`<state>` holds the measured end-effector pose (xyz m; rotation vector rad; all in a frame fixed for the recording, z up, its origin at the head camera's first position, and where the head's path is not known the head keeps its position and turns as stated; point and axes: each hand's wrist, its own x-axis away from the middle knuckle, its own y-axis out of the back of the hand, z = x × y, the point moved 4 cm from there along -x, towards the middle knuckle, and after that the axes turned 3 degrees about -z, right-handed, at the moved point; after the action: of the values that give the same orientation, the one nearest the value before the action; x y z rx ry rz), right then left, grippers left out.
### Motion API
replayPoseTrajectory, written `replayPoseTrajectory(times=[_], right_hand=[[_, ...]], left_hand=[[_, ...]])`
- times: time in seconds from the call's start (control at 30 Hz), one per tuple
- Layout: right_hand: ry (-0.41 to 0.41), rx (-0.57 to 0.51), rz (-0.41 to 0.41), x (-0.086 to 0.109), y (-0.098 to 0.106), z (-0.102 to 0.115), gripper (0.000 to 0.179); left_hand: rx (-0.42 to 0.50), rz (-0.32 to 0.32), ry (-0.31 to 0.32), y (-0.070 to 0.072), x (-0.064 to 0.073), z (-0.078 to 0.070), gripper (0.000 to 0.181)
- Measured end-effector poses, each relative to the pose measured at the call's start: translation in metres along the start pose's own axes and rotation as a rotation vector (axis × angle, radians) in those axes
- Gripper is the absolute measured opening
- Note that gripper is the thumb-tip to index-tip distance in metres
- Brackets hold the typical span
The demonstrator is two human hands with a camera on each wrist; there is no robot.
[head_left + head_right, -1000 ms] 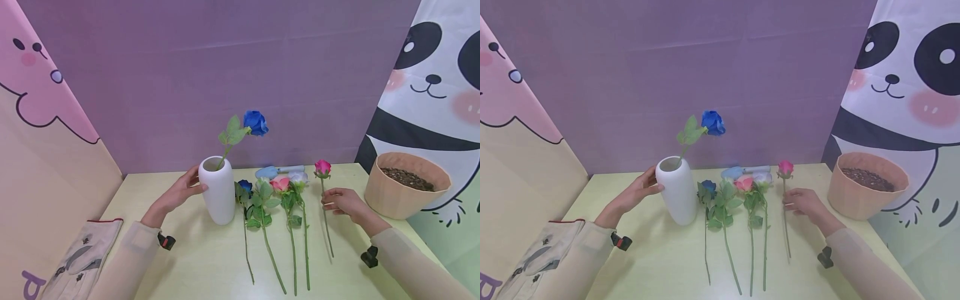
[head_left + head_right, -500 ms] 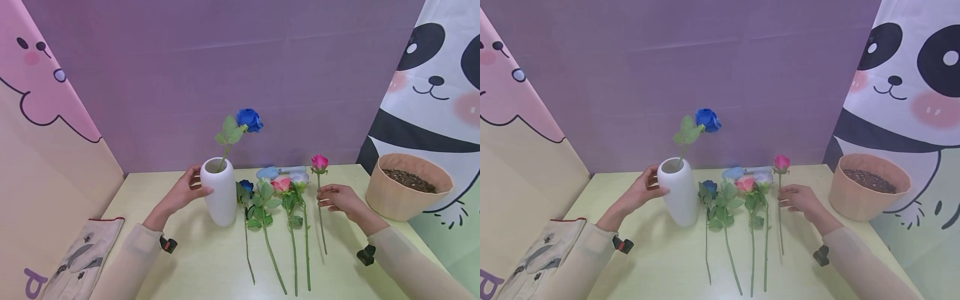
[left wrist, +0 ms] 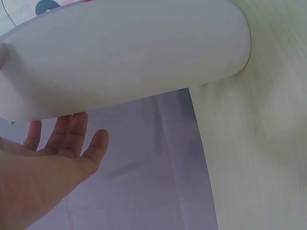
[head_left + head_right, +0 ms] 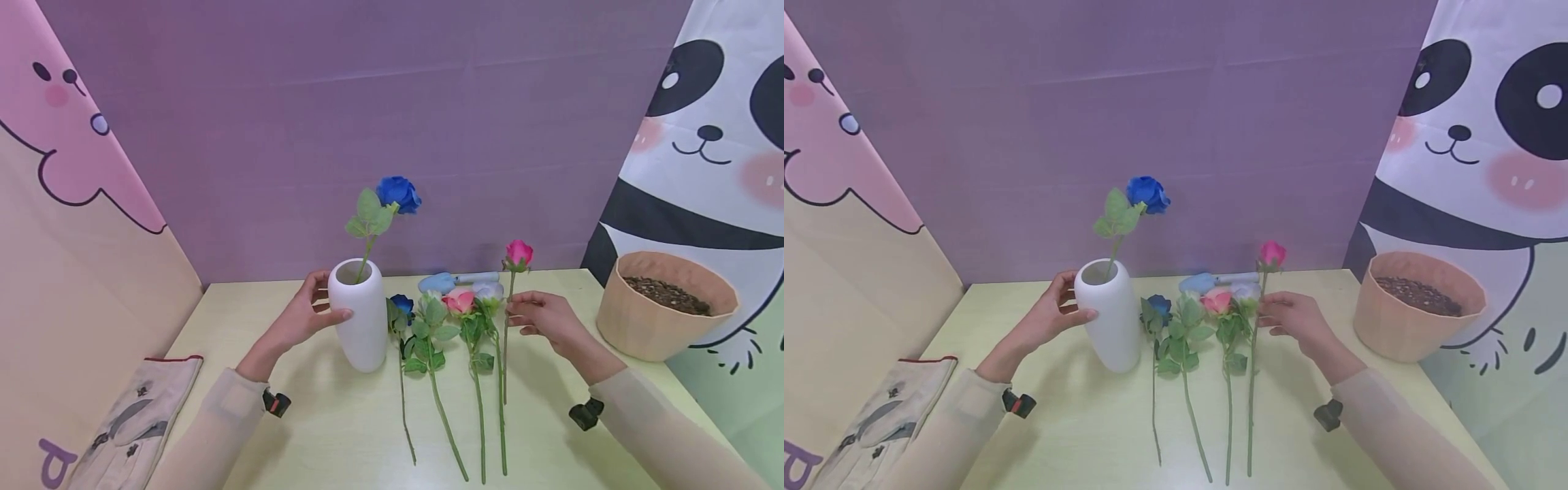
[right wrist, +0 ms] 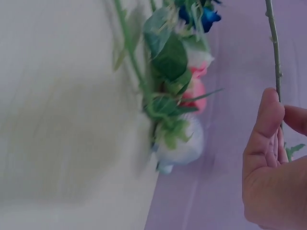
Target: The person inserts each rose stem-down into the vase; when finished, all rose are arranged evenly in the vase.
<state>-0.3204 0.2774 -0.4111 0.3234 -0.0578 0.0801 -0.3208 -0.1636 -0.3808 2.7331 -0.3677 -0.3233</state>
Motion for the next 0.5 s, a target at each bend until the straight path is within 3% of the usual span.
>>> replayPoseTrajectory(times=[0.27,0.5], right_hand=[[0.019,-0.038,-0.035,0.003,-0.014,0.019,0.044],[0.047,-0.125,-0.082,-0.002,-0.021,0.029,0.035]], left_hand=[[0.001,0.01,-0.01,0.0,0.002,-0.001,0.082],[-0.01,0.012,-0.017,0.001,0.0,0.0,0.082]])
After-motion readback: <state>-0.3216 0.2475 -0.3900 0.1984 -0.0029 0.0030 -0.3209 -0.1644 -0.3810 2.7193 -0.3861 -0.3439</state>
